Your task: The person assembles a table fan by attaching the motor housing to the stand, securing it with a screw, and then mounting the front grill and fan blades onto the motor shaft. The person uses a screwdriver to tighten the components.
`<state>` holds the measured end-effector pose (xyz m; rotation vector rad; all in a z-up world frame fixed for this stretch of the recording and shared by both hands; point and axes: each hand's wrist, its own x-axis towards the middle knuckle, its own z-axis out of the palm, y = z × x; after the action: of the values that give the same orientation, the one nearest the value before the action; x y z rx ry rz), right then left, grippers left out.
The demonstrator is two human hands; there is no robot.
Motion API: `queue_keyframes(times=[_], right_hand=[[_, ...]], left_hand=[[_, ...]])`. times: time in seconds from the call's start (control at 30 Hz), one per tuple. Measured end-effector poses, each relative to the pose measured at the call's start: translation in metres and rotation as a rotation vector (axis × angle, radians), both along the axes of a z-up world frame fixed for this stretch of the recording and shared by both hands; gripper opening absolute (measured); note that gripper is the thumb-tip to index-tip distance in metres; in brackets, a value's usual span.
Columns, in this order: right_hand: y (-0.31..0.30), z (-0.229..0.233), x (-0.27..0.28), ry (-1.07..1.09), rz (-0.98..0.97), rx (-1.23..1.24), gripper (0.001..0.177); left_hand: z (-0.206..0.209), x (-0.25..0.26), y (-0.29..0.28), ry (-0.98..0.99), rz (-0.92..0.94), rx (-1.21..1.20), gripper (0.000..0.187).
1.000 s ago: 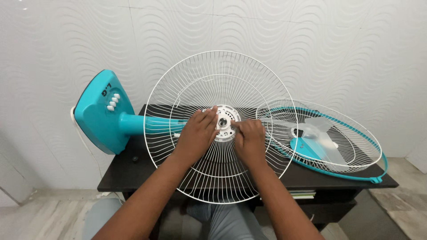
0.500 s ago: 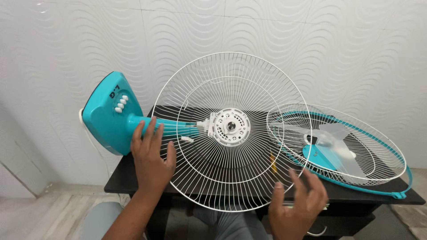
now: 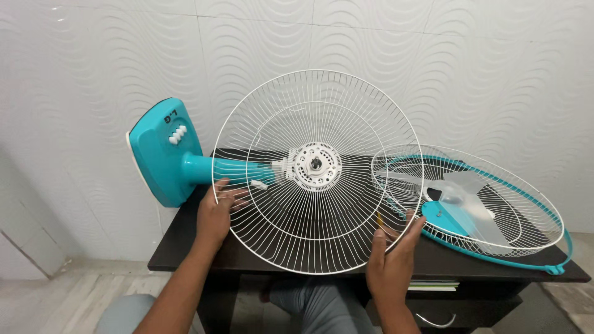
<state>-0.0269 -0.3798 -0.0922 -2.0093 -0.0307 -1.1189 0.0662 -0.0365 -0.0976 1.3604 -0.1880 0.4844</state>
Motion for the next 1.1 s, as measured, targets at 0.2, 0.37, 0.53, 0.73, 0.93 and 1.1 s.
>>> queue_keyframes(times=[0.2,0.37,0.53,0.73,0.93,1.1], right_hand=[[-0.012,-0.008,0.011,0.013,-0.018,0.192,0.048],[-0.039,-0.007,0.025,0.056,-0.121,-0.027,0.032],[-0.043,-0.011,0.025,0.163,-0.067,-0.354,0.037],[-0.036,-0.005,0.021,0.301,-0.136,-0.325,0.033],[-0.032,-0.003,0.020,0.299,-0.180,-0.309,0.033],[-0.033,-0.007,0.019,0.268,-0.196,-0.365,0.035]], left_hand=[[0.010,-0.004,0.003,0.111,-0.053,-0.119,0.052],[0.017,-0.007,0.002,0.251,-0.074,-0.125,0.047],[0.012,-0.009,0.000,0.308,-0.136,-0.145,0.049],[0.005,-0.007,0.000,0.286,-0.110,-0.064,0.050],[-0.002,-0.006,-0.001,0.283,-0.082,-0.034,0.051],[-0.004,-0.007,-0.001,0.253,-0.096,-0.049,0.051]])
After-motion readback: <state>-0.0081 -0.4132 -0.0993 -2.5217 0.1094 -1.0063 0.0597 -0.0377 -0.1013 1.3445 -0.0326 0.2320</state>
